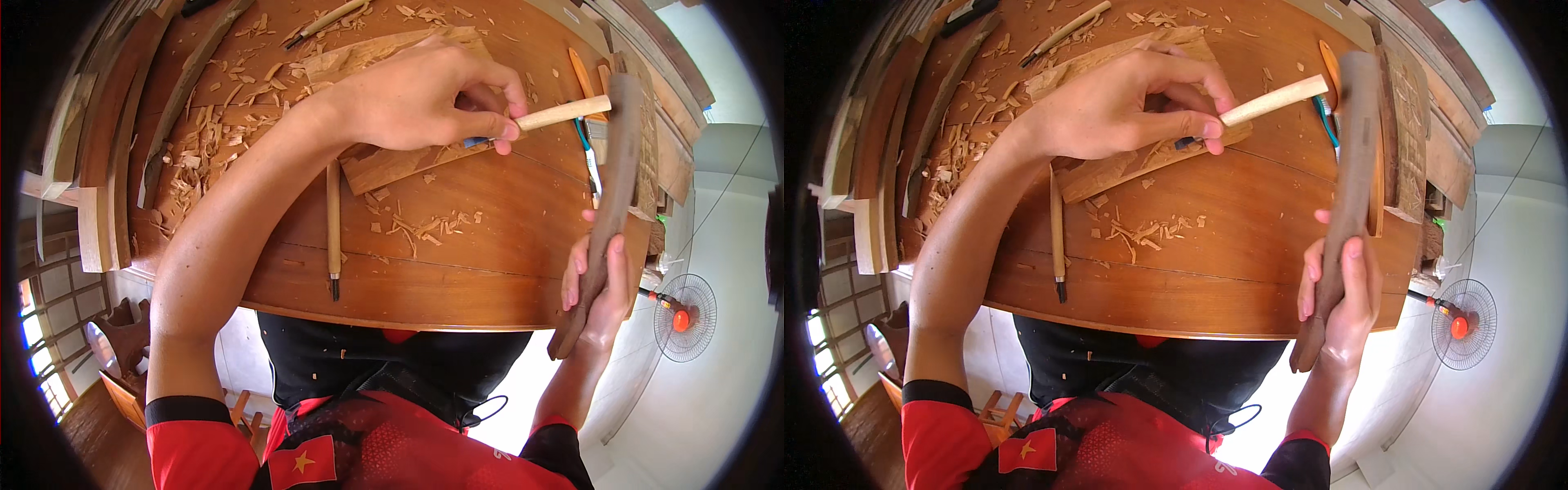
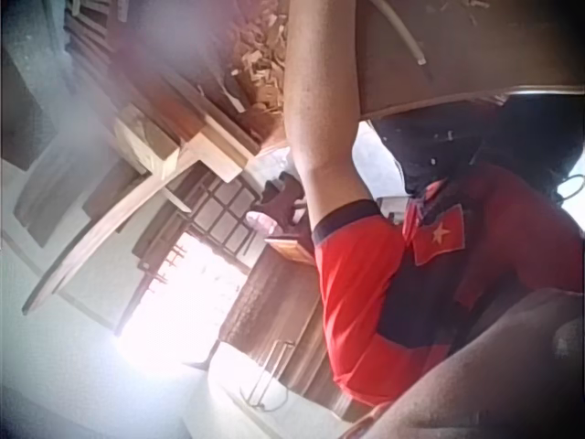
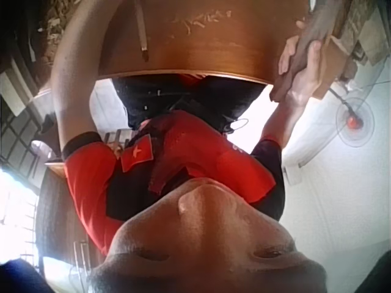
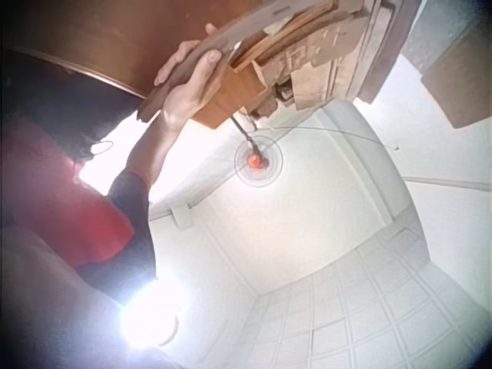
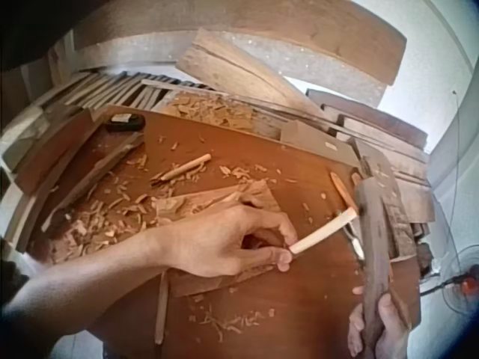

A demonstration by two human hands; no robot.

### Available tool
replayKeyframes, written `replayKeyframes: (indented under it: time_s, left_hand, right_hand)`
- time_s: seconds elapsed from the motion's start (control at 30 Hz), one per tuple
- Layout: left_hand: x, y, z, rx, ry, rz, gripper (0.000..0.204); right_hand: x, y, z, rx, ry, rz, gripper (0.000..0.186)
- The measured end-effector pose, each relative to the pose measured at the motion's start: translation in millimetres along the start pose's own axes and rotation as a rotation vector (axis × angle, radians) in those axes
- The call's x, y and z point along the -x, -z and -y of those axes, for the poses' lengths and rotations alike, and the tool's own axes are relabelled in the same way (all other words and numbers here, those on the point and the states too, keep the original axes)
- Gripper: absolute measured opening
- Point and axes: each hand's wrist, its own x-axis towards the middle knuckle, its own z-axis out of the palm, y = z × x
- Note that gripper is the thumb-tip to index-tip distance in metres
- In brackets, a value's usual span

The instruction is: The person carves a design into a piece of wood using a chisel and a wooden mallet.

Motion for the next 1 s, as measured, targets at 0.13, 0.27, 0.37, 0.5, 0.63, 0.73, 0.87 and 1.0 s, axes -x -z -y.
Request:
replayKeyframes:
  time_s: [0.13,0.27,0.37,0.5,0.63,0.73,0.87,1.0]
  left_hand:
    - [-2.3,-1.6,0.3,-0.034,0.001,0.0,0.018]
    - [0.8,-2.0,-4.2,0.123,0.14,-0.014,0.02]
    - [-1.4,-2.2,-2.6,0.057,0.088,0.003,0.021]
    - [-0.6,-2.2,0.7,-0.007,0.024,0.016,0.023]
    - [-2.2,-3.2,-3.0,0.036,0.083,0.021,0.025]
    - [-2.7,-3.8,-0.3,0.02,0.051,0.002,0.024]
    - [-1.5,-4.4,1.5,0.01,0.07,-0.032,0.025]
    - [-3.3,-4.8,-2.5,-0.089,0.053,-0.069,0.026]
  right_hand:
    - [5.1,-0.7,-0.6,-0.139,0.062,-0.076,0.057]
    - [3.6,-11.4,-3.2,0.085,-0.027,-0.005,0.058]
    - [3.2,-10.8,4.0,-0.127,0.074,-0.138,0.06]
    - [3.1,-15.6,4.1,0.152,-0.02,0.014,0.06]
    - [9.3,-12.5,1.1,-0.181,0.062,-0.185,0.06]
    - [17.4,-21.4,-8.3,-0.167,0.066,-0.203,0.061]
    - [24.5,-14.6,-14.1,-0.119,-0.034,-0.188,0.063]
    - [25.0,-24.1,-7.4,-0.143,0.053,-0.32,0.062]
